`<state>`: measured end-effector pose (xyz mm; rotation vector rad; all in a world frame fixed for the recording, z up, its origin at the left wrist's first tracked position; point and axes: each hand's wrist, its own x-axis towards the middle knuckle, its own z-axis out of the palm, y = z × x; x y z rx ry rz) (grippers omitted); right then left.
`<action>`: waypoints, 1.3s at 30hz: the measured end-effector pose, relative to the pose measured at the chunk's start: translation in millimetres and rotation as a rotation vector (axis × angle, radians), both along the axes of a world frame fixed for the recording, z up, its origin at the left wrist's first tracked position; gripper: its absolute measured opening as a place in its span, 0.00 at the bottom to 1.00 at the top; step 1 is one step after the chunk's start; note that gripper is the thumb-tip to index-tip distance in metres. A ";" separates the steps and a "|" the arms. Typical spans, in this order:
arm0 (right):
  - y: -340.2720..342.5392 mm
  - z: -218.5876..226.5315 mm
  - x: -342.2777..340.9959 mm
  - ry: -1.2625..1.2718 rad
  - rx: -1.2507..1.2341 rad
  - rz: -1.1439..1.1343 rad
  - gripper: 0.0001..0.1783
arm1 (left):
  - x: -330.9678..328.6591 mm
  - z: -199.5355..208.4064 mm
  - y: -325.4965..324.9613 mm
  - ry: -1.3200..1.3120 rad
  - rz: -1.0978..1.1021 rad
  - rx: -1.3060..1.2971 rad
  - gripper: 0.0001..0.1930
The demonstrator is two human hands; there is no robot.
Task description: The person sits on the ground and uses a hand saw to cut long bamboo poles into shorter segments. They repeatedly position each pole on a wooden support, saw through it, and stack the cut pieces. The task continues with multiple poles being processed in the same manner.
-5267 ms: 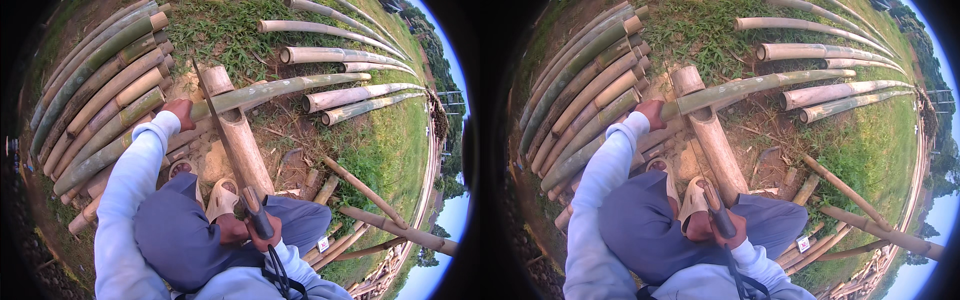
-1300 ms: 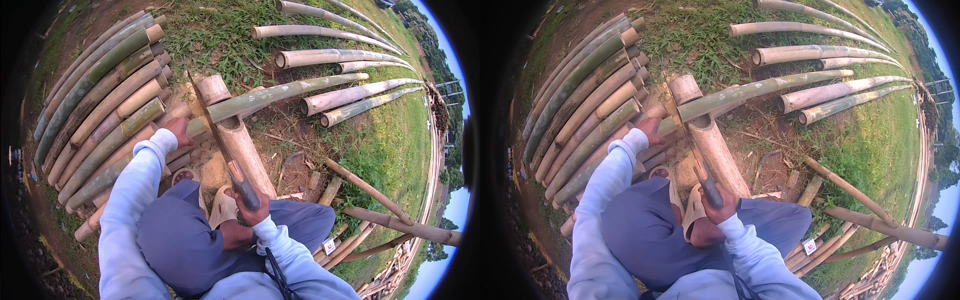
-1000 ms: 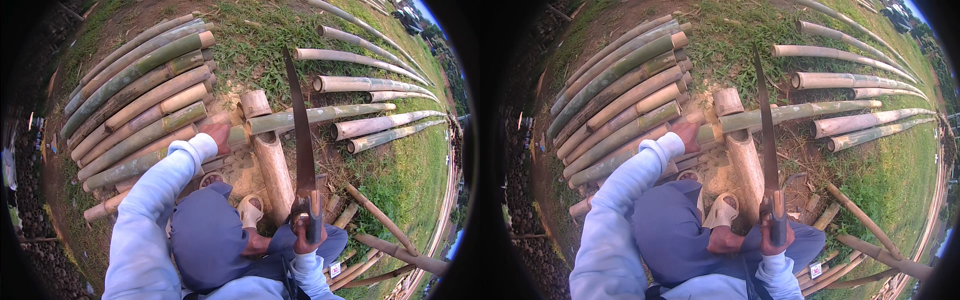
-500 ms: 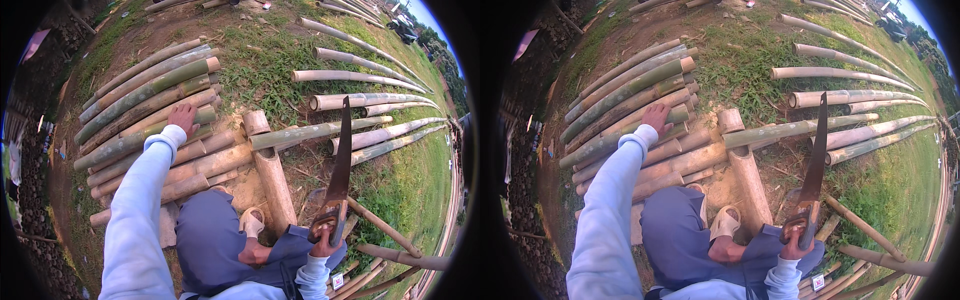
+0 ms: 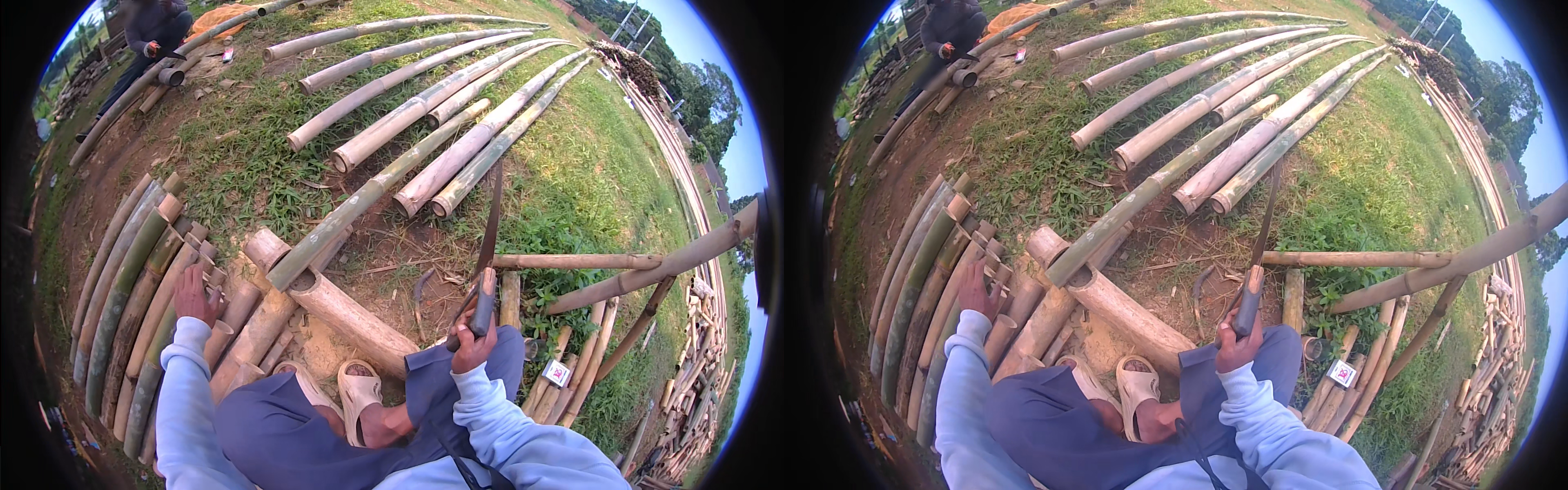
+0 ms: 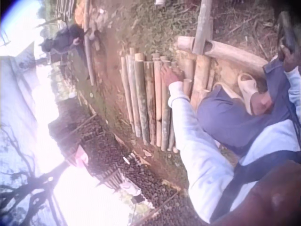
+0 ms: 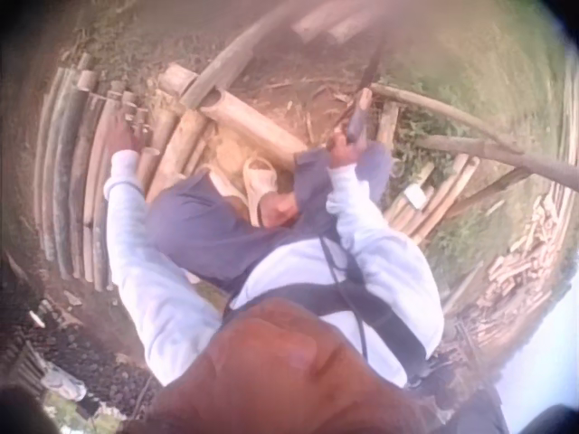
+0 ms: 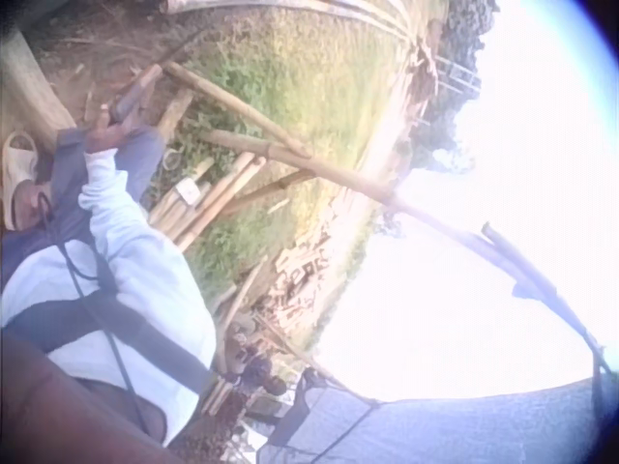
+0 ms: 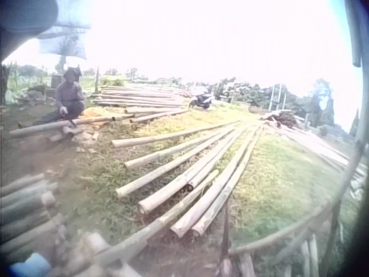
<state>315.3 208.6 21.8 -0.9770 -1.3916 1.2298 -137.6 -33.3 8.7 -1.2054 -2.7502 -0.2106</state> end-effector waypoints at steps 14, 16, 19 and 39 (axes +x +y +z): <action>44.1 -119.2 -23.9 -0.742 0.272 0.081 0.34 | 83.1 -39.5 192.1 -0.023 -0.301 -0.134 0.38; 39.9 -132.1 -25.2 -0.818 0.251 0.097 0.32 | 87.7 -38.7 207.4 -0.024 -0.248 -0.173 0.38; 44.2 -132.6 -27.7 -0.990 0.065 0.229 0.31 | 84.3 -44.2 214.7 -0.022 -0.184 -0.233 0.36; 53.1 -182.9 2.3 -1.005 -0.170 0.333 0.21 | 87.1 25.4 48.6 -0.234 -0.067 -0.345 0.34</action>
